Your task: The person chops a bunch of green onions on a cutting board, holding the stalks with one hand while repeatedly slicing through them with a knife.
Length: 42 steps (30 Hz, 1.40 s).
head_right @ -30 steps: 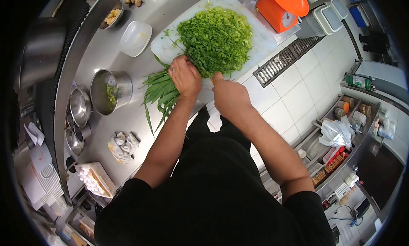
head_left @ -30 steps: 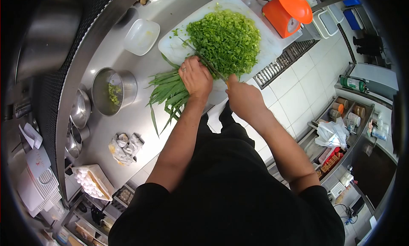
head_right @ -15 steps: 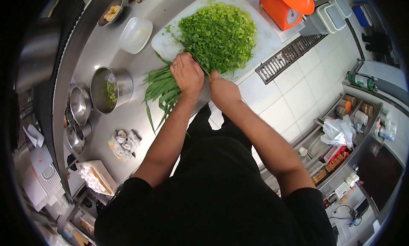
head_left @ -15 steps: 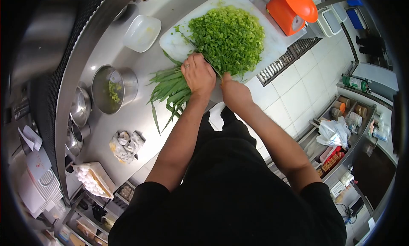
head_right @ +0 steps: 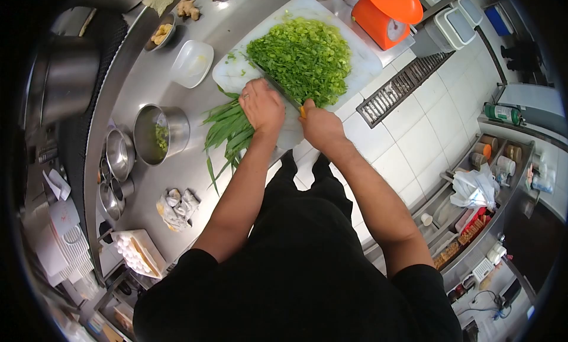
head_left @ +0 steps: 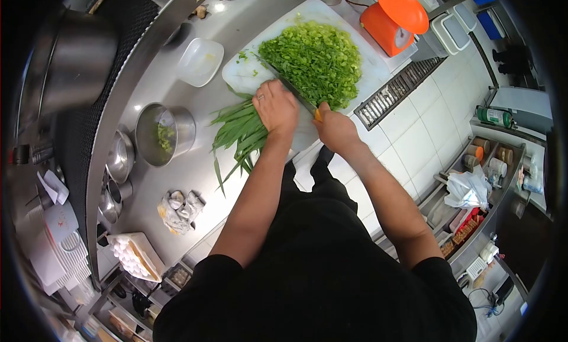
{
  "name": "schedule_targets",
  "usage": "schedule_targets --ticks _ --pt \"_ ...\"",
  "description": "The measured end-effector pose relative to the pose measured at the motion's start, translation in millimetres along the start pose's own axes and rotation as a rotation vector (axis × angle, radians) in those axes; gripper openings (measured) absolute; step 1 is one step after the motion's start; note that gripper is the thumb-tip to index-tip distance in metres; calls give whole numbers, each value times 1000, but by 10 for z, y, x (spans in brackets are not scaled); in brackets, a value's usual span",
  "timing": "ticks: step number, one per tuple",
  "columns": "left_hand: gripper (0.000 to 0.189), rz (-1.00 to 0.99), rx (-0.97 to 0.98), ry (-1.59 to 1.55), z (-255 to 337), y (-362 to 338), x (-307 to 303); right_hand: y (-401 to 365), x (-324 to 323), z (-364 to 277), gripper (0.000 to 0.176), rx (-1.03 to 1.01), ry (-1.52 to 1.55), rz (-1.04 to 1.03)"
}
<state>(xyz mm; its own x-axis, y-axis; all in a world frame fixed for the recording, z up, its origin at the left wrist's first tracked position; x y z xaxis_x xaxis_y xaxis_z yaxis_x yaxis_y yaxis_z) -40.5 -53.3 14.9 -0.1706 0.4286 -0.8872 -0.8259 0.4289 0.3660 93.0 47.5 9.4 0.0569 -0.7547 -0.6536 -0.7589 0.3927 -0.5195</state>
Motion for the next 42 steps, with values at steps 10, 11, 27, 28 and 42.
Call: schedule_targets --ticks 10,11,27,28,42 --pt "18 -36 -62 -64 105 229 79 117 57 41 37 -25 12 87" --pt "20 -54 -76 -86 85 263 72 122 51 33 38 -23 21 101" --pt "39 -367 80 72 -303 262 -106 113 1 -247 57 -20 33 128" --pt "39 -308 41 83 -253 110 -155 139 19 -270 56 -12 32 137" --pt "31 74 75 42 -82 -281 -216 229 -16 -271 37 -54 -44 122"
Point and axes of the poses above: each hand's wrist, its own y-axis towards the middle knuckle, its own x-axis out of the palm, z = x × y, the point moved 9 cm from there along y, towards the middle knuckle, and after that the axes turned 10 degrees about y, right-handed, at the moved point
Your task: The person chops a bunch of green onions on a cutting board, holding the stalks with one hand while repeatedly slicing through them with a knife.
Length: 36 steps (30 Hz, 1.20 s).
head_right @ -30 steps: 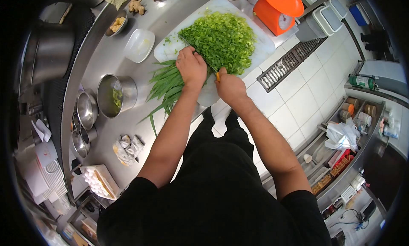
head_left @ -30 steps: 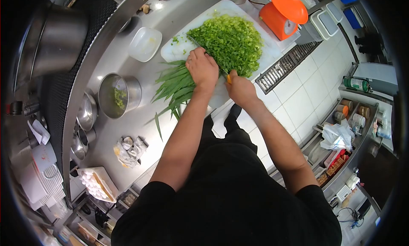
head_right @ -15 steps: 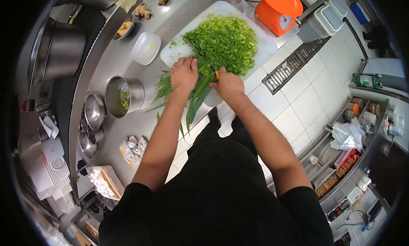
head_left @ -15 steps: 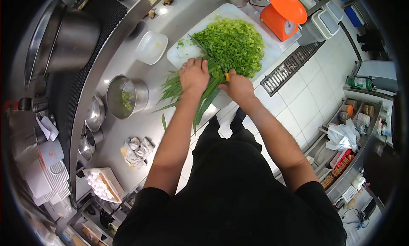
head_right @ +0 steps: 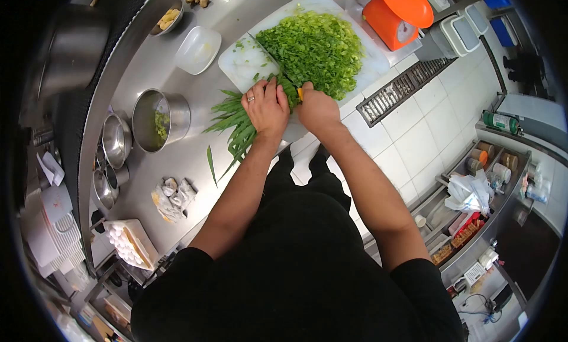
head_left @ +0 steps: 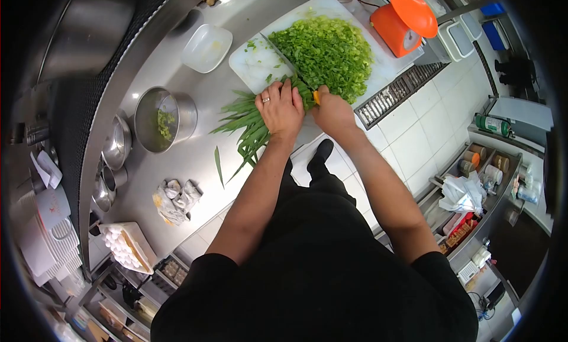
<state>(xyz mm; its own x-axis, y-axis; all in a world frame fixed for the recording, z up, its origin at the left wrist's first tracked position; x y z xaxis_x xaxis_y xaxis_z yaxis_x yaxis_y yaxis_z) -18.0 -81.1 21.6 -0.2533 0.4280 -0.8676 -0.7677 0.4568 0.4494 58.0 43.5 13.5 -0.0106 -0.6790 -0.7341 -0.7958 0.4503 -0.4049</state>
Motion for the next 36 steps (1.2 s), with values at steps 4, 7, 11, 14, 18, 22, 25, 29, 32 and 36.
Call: schedule_targets --ticks 4,7,11,14,18,22,25,29,32,36 --pt "32 -2 -6 -3 -8 -5 2 -345 -391 -169 34 -16 -38 -24" --pt "32 7 -13 4 0 -2 -14 -604 -534 -230 31 -54 -90 4" --pt "35 15 -5 19 0 -3 3 -813 -536 -218 30 -67 -139 2" --pt "36 10 -3 19 -1 -11 18 -873 -441 -128 31 -36 -197 -28" --pt "35 8 1 20 15 -1 -6 -891 -315 -14 33 -22 -191 -18" --pt "29 26 11 -6 39 19 -27 -873 -277 11 32 6 -152 -46" --pt "23 1 32 -3 45 16 -11 -836 -243 61 31 36 -111 -91" --pt "17 14 50 -12 42 5 25 -539 31 232 29 52 -56 -74" --pt "13 10 51 -12 37 54 34 -257 92 182 28 35 -2 -30" --pt "9 -15 51 1 70 67 27 -240 -152 -5 27 -23 -81 -57"
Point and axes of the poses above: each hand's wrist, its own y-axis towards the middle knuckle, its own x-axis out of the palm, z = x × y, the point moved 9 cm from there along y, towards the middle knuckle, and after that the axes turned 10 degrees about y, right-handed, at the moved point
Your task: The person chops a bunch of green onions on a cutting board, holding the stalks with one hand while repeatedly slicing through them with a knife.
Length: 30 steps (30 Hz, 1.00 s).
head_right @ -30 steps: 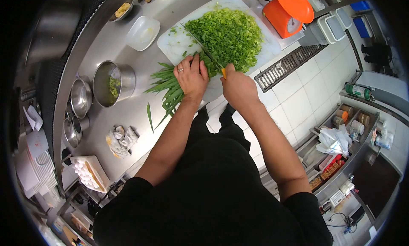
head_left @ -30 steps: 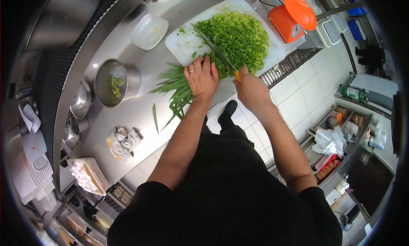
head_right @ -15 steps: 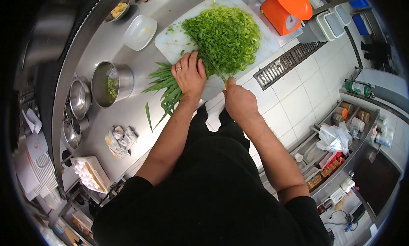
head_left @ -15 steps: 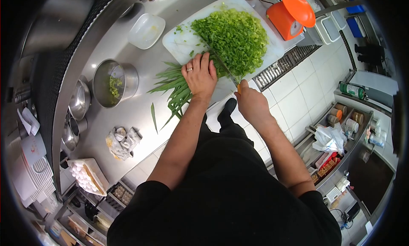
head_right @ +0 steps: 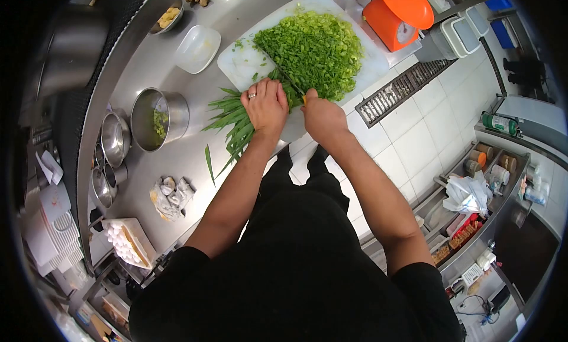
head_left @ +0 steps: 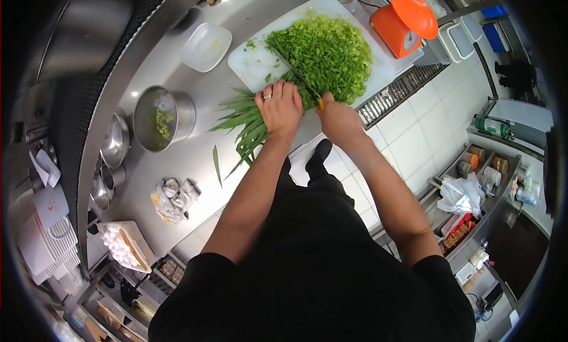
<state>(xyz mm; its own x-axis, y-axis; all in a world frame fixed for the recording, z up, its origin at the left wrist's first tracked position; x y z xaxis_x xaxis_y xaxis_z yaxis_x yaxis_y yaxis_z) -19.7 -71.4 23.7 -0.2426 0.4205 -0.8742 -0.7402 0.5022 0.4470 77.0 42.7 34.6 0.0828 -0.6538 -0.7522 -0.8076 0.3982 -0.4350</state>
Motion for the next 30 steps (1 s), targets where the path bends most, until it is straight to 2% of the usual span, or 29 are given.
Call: schedule_targets --ticks 5,6,11,16,21,25,30 --pt "9 -37 -13 -10 -2 28 8 -515 -335 -209 27 20 -53 -20" --pt "8 -44 -20 -9 -12 33 10 -600 -355 -215 26 -21 -68 14" --pt "11 -30 -23 4 -11 49 -4 -761 -221 -85 24 39 -126 -42" --pt "13 -26 -5 -20 -16 52 21 -705 -92 2 24 55 -74 -56" --pt "12 -22 19 -46 -26 64 41 -120 276 166 24 57 -2 -9" --pt "12 -6 16 -32 7 93 29 59 85 39 25 -23 16 5" --pt "15 -35 -11 -19 -28 51 34 -409 -296 -208 25 0 -38 -27"
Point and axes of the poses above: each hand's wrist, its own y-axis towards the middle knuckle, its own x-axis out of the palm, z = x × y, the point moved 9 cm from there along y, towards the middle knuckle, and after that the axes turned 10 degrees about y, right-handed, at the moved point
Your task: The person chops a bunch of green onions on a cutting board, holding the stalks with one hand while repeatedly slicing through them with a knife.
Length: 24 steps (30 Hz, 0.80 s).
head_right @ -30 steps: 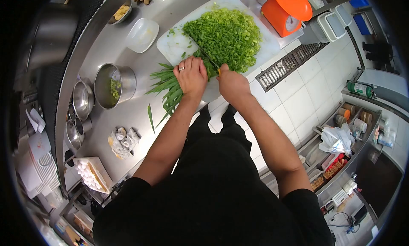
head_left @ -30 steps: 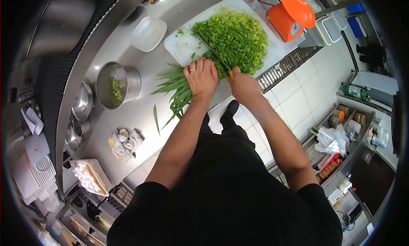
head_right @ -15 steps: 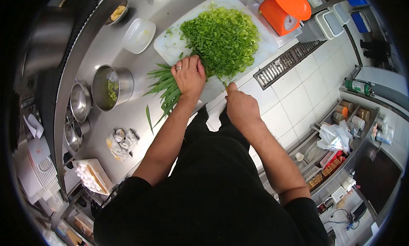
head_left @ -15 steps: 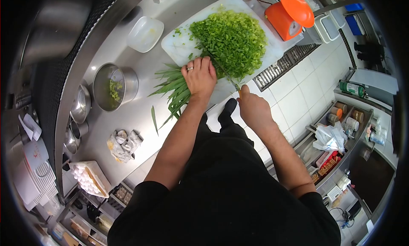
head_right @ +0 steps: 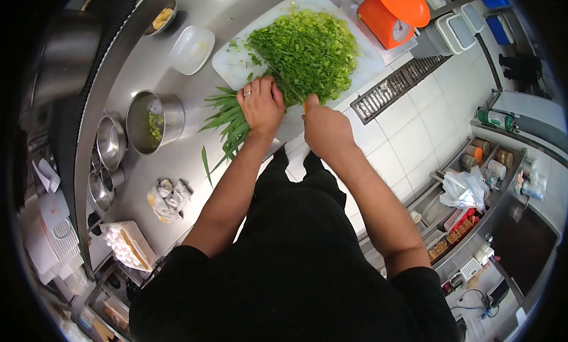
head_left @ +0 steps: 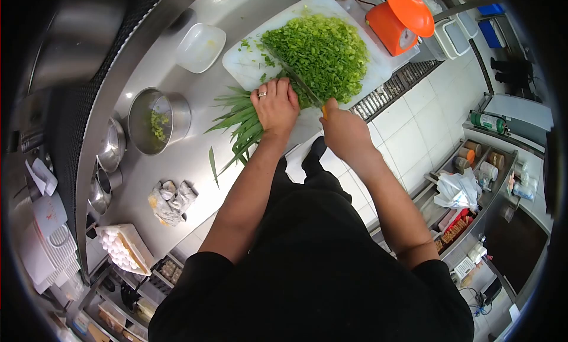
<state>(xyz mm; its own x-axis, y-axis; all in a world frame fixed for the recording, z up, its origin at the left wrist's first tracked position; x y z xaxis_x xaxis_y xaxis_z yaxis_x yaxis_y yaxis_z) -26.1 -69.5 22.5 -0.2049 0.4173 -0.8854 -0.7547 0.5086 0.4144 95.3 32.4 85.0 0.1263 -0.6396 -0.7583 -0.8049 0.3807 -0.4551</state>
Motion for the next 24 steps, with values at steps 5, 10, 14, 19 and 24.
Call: schedule_targets --ticks 5,10,14,19,24 --pt "19 -21 17 6 11 -2 7 -377 -11 5 23 18 -66 -34" --pt "19 -34 26 6 9 3 24 -360 284 194 24 66 -39 -68" --pt "18 -16 36 -14 11 12 39 94 583 294 26 58 27 -21" --pt "16 -31 18 -9 10 -1 32 501 493 172 30 -5 38 -45" --pt "19 -31 -20 -35 -31 -34 46 168 -5 -107 30 23 -19 -123"
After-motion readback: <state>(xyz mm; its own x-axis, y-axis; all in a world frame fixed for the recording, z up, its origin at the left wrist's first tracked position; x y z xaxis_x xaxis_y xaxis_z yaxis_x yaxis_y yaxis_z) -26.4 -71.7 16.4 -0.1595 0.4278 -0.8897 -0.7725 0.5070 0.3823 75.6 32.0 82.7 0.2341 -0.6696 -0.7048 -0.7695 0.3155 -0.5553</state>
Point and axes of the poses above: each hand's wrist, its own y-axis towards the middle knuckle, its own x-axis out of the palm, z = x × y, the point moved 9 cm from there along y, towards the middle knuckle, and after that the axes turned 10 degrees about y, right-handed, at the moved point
